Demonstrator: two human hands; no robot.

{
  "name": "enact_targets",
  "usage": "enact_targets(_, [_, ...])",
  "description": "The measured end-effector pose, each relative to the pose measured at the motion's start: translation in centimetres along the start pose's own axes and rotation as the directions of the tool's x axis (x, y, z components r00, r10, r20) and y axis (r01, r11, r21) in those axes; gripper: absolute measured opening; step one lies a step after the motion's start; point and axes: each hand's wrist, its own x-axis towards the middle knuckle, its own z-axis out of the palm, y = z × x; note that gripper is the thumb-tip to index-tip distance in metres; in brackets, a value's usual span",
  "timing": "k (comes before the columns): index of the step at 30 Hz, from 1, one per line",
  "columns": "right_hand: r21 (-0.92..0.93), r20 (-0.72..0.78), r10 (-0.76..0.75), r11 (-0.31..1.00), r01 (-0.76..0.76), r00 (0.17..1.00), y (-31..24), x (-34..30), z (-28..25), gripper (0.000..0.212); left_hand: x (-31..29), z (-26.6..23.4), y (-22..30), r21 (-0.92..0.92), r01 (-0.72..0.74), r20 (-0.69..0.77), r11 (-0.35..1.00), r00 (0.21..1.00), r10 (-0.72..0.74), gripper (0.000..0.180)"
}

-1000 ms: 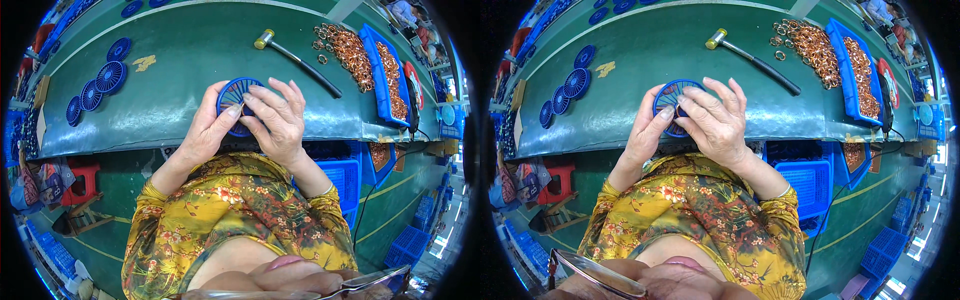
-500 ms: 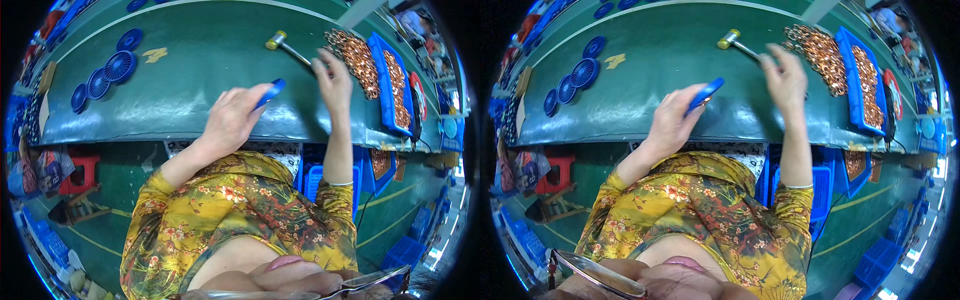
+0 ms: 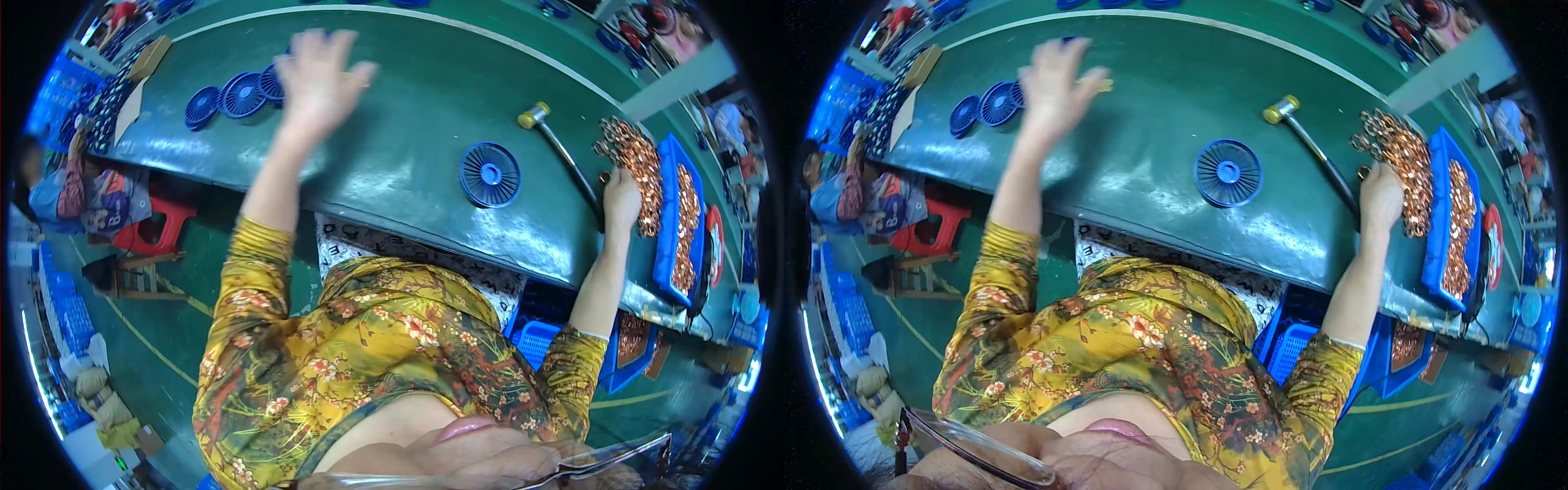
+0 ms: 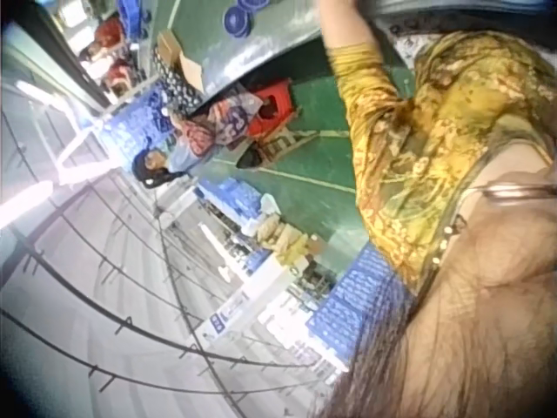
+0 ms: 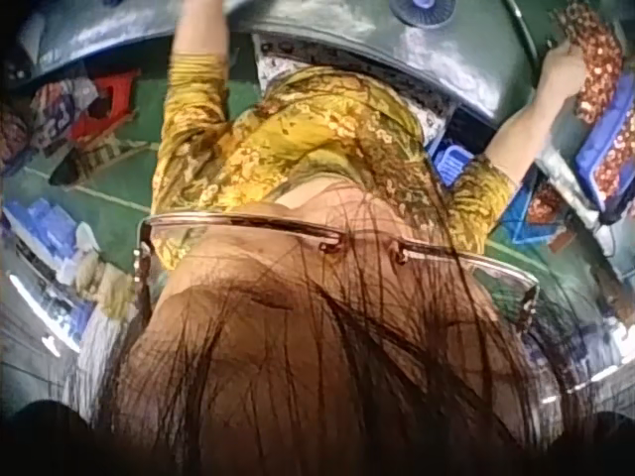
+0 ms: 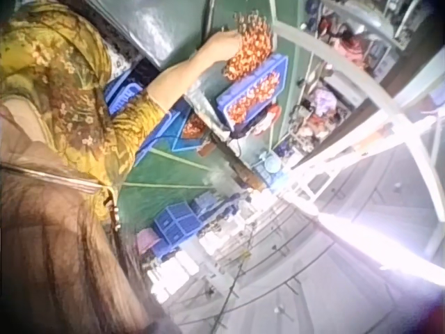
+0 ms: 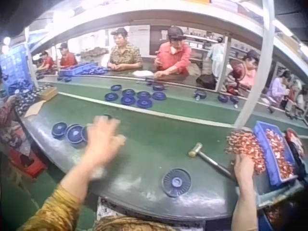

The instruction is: Assembling small metal terminals into blue plastic wheels using a hammer on a factory production line.

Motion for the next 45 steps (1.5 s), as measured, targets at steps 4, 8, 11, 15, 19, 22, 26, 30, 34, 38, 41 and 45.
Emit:
enact_targets(4, [-0.023,0.158,0.068,0.998,-0.065,0.985,-3.0,-0.6,-1.9,0.037,-0.2,1.6,-8.0,0.382,0.295,0.178,0.876,0.906,-0.383,0.074])
enact_targets(8, [0.154,0.034,-0.050,0.987,0.044,0.998,-3.0,-1.4,-1.3,0.025,-1.8,0.9,-8.9,0.281,0.313,0.176,0.907,0.913,-0.369,0.073])
enact_targets(11, [0.489,-0.323,-0.157,0.817,0.307,0.933,-5.4,-2.9,-3.2,0.010,-3.0,-0.5,-7.0,0.156,0.299,-0.047,0.942,0.954,-0.295,0.072])
enact_targets(15, [0.511,-0.576,-0.173,0.687,0.517,0.799,-8.1,-5.3,-5.9,0.012,-3.9,-2.5,-4.7,0.047,0.311,-0.074,0.949,0.949,-0.307,0.059])
enact_targets(19, [0.433,-0.677,-0.225,0.649,0.626,0.701,-9.8,-7.6,-7.6,0.018,-5.0,-3.0,-2.9,-0.100,0.326,0.019,0.940,0.945,-0.326,0.040])
enact_targets(22, [0.356,-0.709,-0.307,0.622,0.698,0.635,-11.0,-8.5,-8.8,0.021,-5.5,-2.8,-0.9,-0.170,0.326,0.022,0.930,0.945,-0.327,0.028])
enact_targets(26, [0.425,-0.618,-0.316,0.637,0.644,0.720,-12.3,-9.4,-8.6,0.020,-5.8,-3.6,3.5,-0.545,0.294,-0.045,0.785,0.925,-0.377,0.021])
enact_targets(30, [0.288,-0.173,-0.302,0.895,0.341,0.938,-12.2,-11.6,-4.5,0.025,-6.7,-3.6,5.8,-0.646,0.290,-0.016,0.706,0.920,-0.393,0.021])
enact_targets(34, [0.189,-0.015,-0.220,0.957,0.219,0.975,-12.4,-12.5,-5.0,0.025,-7.8,-2.9,7.2,-0.709,0.267,0.048,0.653,0.942,-0.333,0.023])
enact_targets(38, [0.595,-0.160,-0.252,0.747,0.297,0.955,-12.1,-12.2,-5.8,0.012,-7.9,-3.8,8.8,-0.852,0.382,0.271,0.357,0.906,-0.324,0.021])
enact_targets(41, [0.745,-0.273,-0.211,0.571,0.345,0.938,-12.4,-13.0,-7.3,0.019,-7.8,-4.3,10.3,-0.874,0.484,0.465,0.036,0.856,-0.225,0.020])
enact_targets(45, [0.687,-0.450,-0.267,0.506,0.521,0.852,-13.0,-13.8,-7.9,0.026,-7.8,-4.3,12.8,-0.823,0.546,0.560,-0.155,0.826,-0.066,0.027])
